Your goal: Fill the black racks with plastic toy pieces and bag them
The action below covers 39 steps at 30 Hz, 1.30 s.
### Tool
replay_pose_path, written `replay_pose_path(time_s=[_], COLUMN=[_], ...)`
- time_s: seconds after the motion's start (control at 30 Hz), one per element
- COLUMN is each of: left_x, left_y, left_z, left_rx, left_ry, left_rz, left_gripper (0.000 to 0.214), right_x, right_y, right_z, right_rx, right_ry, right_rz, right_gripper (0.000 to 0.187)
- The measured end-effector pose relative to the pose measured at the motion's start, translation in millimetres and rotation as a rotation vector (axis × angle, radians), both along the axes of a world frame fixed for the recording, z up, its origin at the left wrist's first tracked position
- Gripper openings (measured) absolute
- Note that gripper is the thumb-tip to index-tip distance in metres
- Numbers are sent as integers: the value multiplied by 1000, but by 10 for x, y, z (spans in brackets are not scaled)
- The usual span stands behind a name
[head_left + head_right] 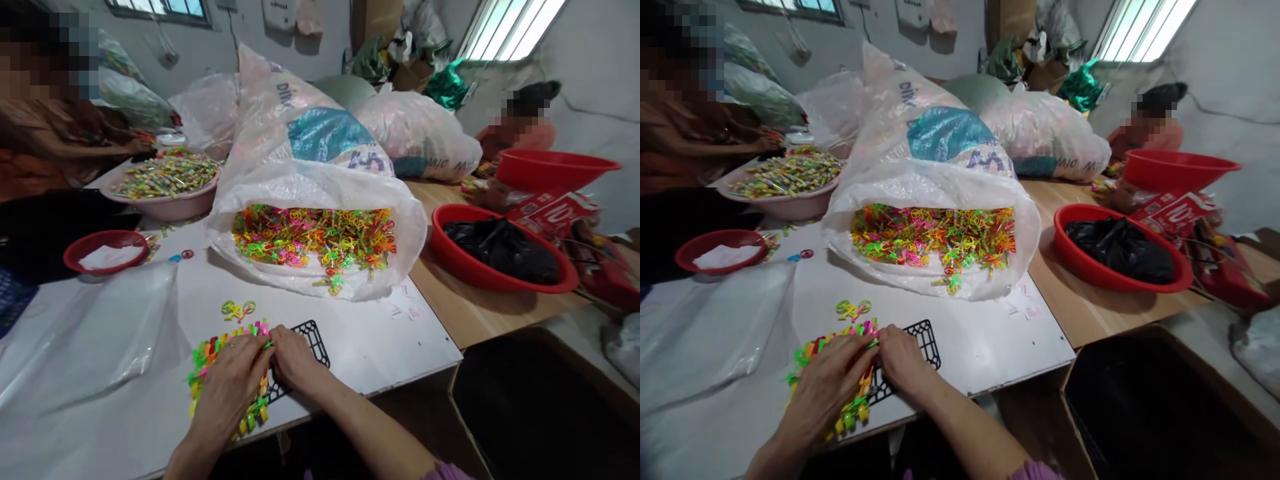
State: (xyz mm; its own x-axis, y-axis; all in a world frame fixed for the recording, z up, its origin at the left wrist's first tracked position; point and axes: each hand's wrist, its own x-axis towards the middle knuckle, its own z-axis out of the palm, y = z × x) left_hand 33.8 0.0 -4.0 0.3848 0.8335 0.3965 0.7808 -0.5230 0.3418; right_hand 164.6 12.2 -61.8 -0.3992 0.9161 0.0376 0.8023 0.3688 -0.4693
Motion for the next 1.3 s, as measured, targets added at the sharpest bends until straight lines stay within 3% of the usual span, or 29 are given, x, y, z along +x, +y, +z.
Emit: replay_pose_path(time_s=[0.1,0.17,0.23,0.33,0.43,0.53,0.67,0.77,0.87,0.97,1.03,1.17,1.3], left_x=[7,7,3,-2,2,5,-29,-70,-85,-69,-49,-26,-30], left_y=[-14,-17,-17,-16,-24,-37,1,101,207,239,226,214,223], left_z=[0,-21,-42,-41,-10,10,6,2,5,25,43,65,59], left_rx=[-16,-25,-28,-31,-28,-20,23,67,101,106,76,-21,-56], left_ry=[38,56,58,66,79,85,95,115,149,162,159,141,140], left_rz=[-10,3,8,-6,14,22,3,4,-17,-17,13,50,72], left_gripper=[24,24,22,20,19,20,21,25,27,25,23,19,18], right_x=[104,298,560,911,1056,1105,1305,1424,1402,1316,1231,872,369], right_y=[41,164,372,724,865,631,3,-325,-375,-246,-152,-112,-263], right_z=[19,99,217,365,401,347,250,230,227,254,295,318,147], right_rx=[-28,-71,-65,118,263,301,250,202,103,-18,-89,-181,-248], right_ry=[84,162,170,-108,-400,-451,-299,-232,-260,-228,-71,465,662], right_rz=[30,85,46,-213,-210,-80,6,-146,-449,-582,-564,-315,-217], right_gripper=[17,15,16,21,24,23,20,23,24,26,22,15,7])
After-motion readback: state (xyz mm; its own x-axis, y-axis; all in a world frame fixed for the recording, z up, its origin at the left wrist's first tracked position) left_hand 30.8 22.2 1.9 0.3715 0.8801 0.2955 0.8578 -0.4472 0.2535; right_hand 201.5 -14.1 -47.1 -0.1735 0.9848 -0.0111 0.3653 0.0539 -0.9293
